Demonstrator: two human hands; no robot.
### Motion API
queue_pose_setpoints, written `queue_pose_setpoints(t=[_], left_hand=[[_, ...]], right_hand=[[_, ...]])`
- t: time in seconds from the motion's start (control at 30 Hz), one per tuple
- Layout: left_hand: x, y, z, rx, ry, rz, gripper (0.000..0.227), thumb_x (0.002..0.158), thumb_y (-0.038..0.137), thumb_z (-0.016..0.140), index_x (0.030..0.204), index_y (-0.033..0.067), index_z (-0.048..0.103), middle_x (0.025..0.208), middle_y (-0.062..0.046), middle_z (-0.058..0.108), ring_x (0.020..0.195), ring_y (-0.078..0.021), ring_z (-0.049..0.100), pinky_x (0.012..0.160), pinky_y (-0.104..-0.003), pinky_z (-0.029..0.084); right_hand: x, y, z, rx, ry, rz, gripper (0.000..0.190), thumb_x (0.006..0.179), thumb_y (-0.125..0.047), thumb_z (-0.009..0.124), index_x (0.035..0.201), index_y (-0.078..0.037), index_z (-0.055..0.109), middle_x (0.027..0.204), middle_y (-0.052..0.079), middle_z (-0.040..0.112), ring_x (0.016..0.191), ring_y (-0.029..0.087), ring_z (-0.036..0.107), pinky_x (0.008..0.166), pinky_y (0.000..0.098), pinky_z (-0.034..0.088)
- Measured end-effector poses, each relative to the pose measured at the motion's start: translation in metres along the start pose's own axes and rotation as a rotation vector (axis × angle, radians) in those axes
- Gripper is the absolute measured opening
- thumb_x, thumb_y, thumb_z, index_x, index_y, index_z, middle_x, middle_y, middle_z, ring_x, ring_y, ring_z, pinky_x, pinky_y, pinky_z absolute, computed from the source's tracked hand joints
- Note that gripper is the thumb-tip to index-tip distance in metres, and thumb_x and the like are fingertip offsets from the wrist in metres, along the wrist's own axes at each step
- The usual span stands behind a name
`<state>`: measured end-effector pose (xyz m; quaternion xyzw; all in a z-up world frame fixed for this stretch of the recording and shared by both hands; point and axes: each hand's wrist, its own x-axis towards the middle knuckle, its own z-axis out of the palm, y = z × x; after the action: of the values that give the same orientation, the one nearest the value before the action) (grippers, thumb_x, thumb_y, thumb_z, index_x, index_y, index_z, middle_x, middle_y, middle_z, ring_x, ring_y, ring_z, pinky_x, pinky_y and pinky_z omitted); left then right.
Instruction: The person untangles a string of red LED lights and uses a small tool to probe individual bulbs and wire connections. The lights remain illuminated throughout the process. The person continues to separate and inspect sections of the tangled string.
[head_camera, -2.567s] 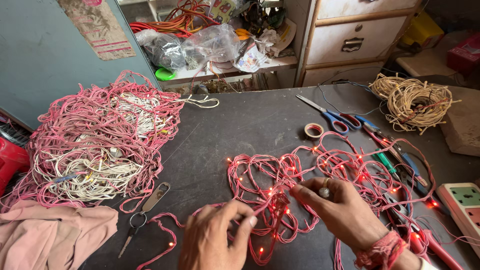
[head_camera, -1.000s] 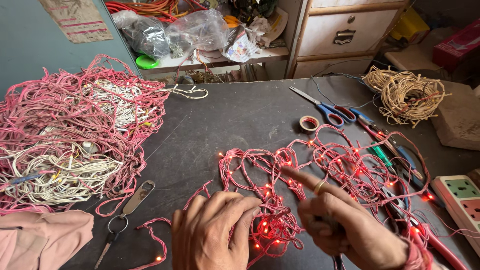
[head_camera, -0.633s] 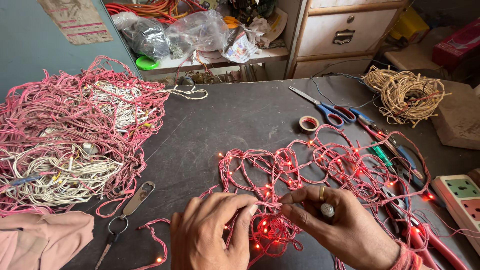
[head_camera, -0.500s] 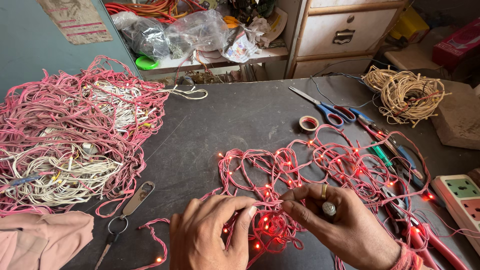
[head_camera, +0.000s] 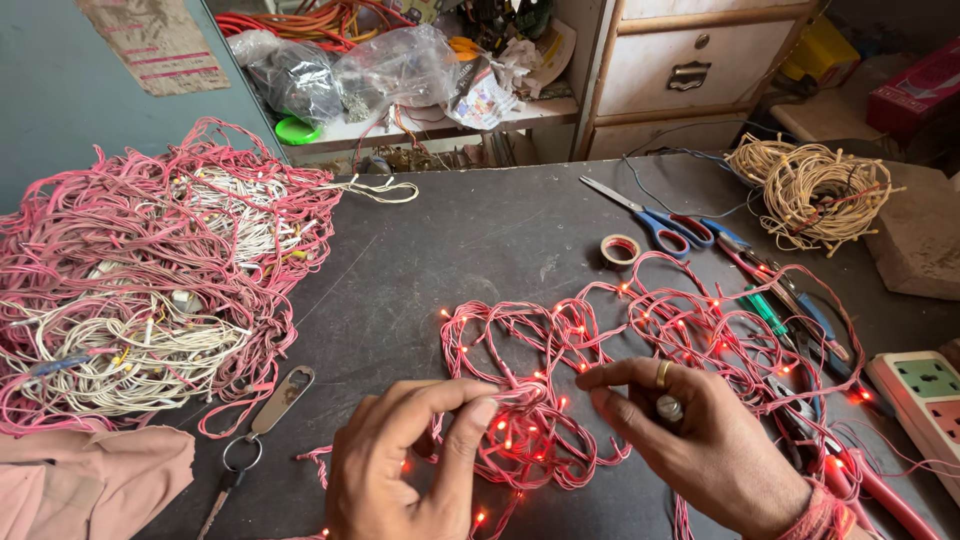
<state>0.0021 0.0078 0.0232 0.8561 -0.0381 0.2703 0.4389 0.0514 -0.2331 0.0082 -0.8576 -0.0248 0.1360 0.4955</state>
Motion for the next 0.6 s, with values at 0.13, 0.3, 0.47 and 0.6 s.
queue_pose_setpoints(t=[0.13,0.3,0.47,0.6], left_hand=[[0.001,-0.002,-0.002,-0.118,0.006,0.038,0.011,0.089,0.025,0.077,0.095,0.0164,0.080,0.087,0.004,0.080,0.080,-0.0116,0.069,0.070,-0.028,0.053],[-0.008,-0.004,-0.006,-0.195,0.046,-0.010,0.008,0.090,0.020,0.075,0.094,0.0149,0.079,0.088,0.003,0.078,0.080,-0.0085,0.069,0.070,-0.027,0.050],[0.001,-0.031,-0.037,-0.276,0.378,-0.316,0.012,0.096,0.016,0.076,0.102,0.0067,0.079,0.072,-0.001,0.063,0.061,-0.0037,0.047,0.057,-0.021,0.033],[-0.006,-0.055,-0.055,-0.073,0.412,-0.391,0.014,0.092,0.020,0.076,0.103,0.0114,0.078,0.067,0.002,0.065,0.058,-0.0015,0.050,0.055,-0.018,0.034]], right_hand=[[-0.002,0.005,0.008,-0.058,-0.123,0.100,0.035,0.090,-0.028,0.074,0.124,-0.021,0.078,0.065,-0.002,0.047,0.058,0.008,0.039,0.051,0.0278,0.032],[0.002,0.011,0.016,0.093,-0.116,-0.279,0.024,0.095,-0.023,0.073,0.113,-0.008,0.077,0.079,-0.008,0.072,0.072,-0.003,0.059,0.061,0.0183,0.053],[0.019,0.020,-0.028,0.142,0.221,-0.108,0.021,0.094,-0.023,0.073,0.100,-0.003,0.074,0.078,-0.002,0.065,0.071,0.004,0.055,0.061,0.0239,0.045],[0.025,0.033,-0.046,0.067,0.296,0.038,0.024,0.092,-0.028,0.078,0.095,-0.005,0.072,0.070,0.000,0.052,0.061,0.006,0.043,0.052,0.0256,0.035]])
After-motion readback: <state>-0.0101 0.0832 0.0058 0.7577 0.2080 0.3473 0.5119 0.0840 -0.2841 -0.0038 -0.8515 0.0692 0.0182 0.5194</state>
